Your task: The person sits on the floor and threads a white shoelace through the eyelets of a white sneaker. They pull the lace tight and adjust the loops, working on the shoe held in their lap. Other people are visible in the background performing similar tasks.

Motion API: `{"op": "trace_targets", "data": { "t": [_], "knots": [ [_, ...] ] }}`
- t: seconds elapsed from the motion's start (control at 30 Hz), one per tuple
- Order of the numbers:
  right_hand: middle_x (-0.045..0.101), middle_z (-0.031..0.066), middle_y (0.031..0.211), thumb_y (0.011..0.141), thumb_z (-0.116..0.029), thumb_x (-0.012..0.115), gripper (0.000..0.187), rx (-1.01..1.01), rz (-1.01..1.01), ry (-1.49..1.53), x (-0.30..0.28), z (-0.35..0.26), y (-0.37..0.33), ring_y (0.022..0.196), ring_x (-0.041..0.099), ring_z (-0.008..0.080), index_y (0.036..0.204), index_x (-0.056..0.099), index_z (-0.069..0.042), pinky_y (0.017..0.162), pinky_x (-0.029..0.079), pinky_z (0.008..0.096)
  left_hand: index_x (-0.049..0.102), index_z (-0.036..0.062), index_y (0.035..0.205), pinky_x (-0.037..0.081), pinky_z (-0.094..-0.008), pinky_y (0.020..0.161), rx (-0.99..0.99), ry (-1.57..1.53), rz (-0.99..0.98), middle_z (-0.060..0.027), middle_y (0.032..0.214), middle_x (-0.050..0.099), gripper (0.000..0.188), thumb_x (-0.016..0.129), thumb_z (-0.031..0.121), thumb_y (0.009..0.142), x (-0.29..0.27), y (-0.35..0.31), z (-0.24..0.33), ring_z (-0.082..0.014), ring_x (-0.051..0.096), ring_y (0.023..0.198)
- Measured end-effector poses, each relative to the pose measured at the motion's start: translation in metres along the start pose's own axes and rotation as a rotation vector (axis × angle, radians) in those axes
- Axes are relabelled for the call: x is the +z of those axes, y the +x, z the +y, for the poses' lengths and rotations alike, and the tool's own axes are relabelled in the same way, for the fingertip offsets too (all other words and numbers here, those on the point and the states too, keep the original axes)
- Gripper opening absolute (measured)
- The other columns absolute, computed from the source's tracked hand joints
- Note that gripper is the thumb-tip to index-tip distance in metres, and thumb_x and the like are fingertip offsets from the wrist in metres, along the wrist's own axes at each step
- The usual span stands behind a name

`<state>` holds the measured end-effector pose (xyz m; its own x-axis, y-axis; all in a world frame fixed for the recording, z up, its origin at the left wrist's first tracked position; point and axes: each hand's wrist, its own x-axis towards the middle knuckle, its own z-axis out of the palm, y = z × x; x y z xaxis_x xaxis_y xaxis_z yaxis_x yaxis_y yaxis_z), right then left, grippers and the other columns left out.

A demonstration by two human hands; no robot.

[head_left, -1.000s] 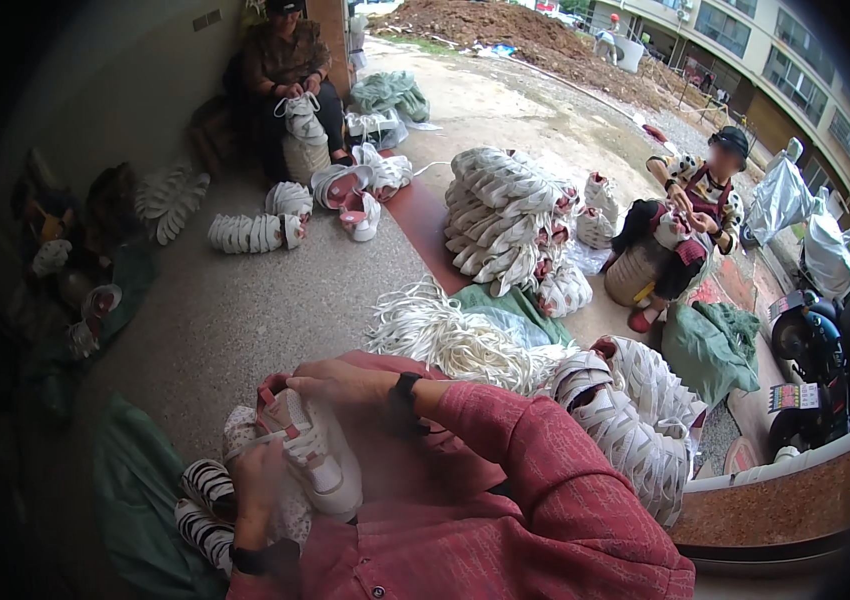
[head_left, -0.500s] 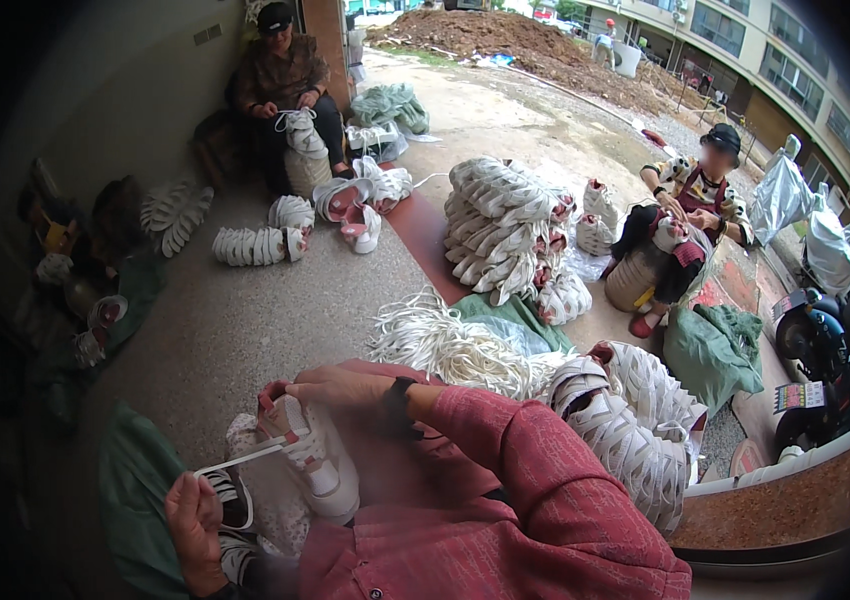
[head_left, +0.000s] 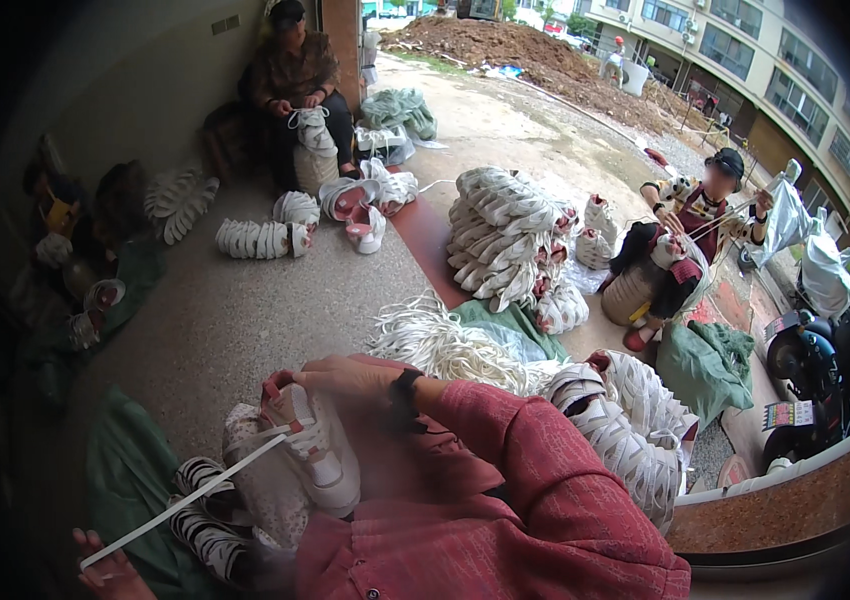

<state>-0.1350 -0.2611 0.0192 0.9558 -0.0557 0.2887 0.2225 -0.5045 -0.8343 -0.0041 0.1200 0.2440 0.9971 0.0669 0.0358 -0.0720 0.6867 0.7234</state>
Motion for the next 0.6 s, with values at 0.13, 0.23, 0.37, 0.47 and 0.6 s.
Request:
{"op": "trace_targets", "data": {
  "t": [0.13,0.23,0.37,0.47,0.6],
  "knots": [
    [0.058,0.0203,0.104,0.085,-0.016,0.064,0.053,0.077,-0.002,0.057,-0.003,-0.009,-0.003,0.099,0.059,0.0406,0.133,0.047,0.002,0.085,0.048,0.0436,0.066,0.0068,0.097,0.038,-0.0396,0.096,-0.141,-0.402,-0.755,-0.0011,0.099,0.062,0.025,0.058,0.03,0.101,-0.101,0.077,0.014,-0.018,0.055,0.097],
    [0.058,0.02,0.104,0.088,-0.016,0.062,0.053,0.093,-0.01,0.041,-0.001,-0.003,-0.003,0.099,0.059,0.0401,0.135,0.046,0.002,0.085,0.048,0.0429,0.066,0.0078,0.093,0.043,-0.0345,0.084,-0.197,-0.466,-0.948,-0.0013,0.091,0.061,0.021,0.063,0.027,0.099,-0.068,0.044,0.022,-0.017,0.056,0.086],
    [0.058,0.0193,0.104,0.096,-0.016,0.054,0.042,0.104,-0.004,0.044,0.0,0.001,-0.003,0.099,0.06,0.0387,0.134,0.048,0.0,0.085,0.049,0.0416,0.065,0.0059,0.087,0.042,-0.0309,0.068,-0.261,-0.575,-1.019,-0.0033,0.087,0.058,0.027,0.065,0.031,0.097,-0.066,0.047,0.024,-0.0168,0.053,0.077],
    [0.059,0.0188,0.105,0.102,-0.016,0.048,0.034,0.129,0.001,0.063,0.0,0.002,-0.003,0.099,0.06,0.0376,0.133,0.05,-0.001,0.085,0.049,0.041,0.064,0.0047,0.083,0.04,-0.031,0.062,-0.271,-0.539,-0.976,-0.0052,0.085,0.055,0.032,0.065,0.033,0.097,-0.062,0.044,0.021,-0.0169,0.05,0.073],
    [0.059,0.0184,0.106,0.103,-0.017,0.046,0.032,0.12,-0.005,0.053,-0.003,-0.004,-0.005,0.1,0.06,0.0368,0.132,0.051,-0.002,0.087,0.049,0.0402,0.063,0.0025,0.087,0.038,-0.0312,0.061,-0.345,-0.561,-0.914,-0.008,0.089,0.052,0.032,0.063,0.032,0.097,-0.065,0.046,0.015,-0.0178,0.046,0.072]
  ]
}}
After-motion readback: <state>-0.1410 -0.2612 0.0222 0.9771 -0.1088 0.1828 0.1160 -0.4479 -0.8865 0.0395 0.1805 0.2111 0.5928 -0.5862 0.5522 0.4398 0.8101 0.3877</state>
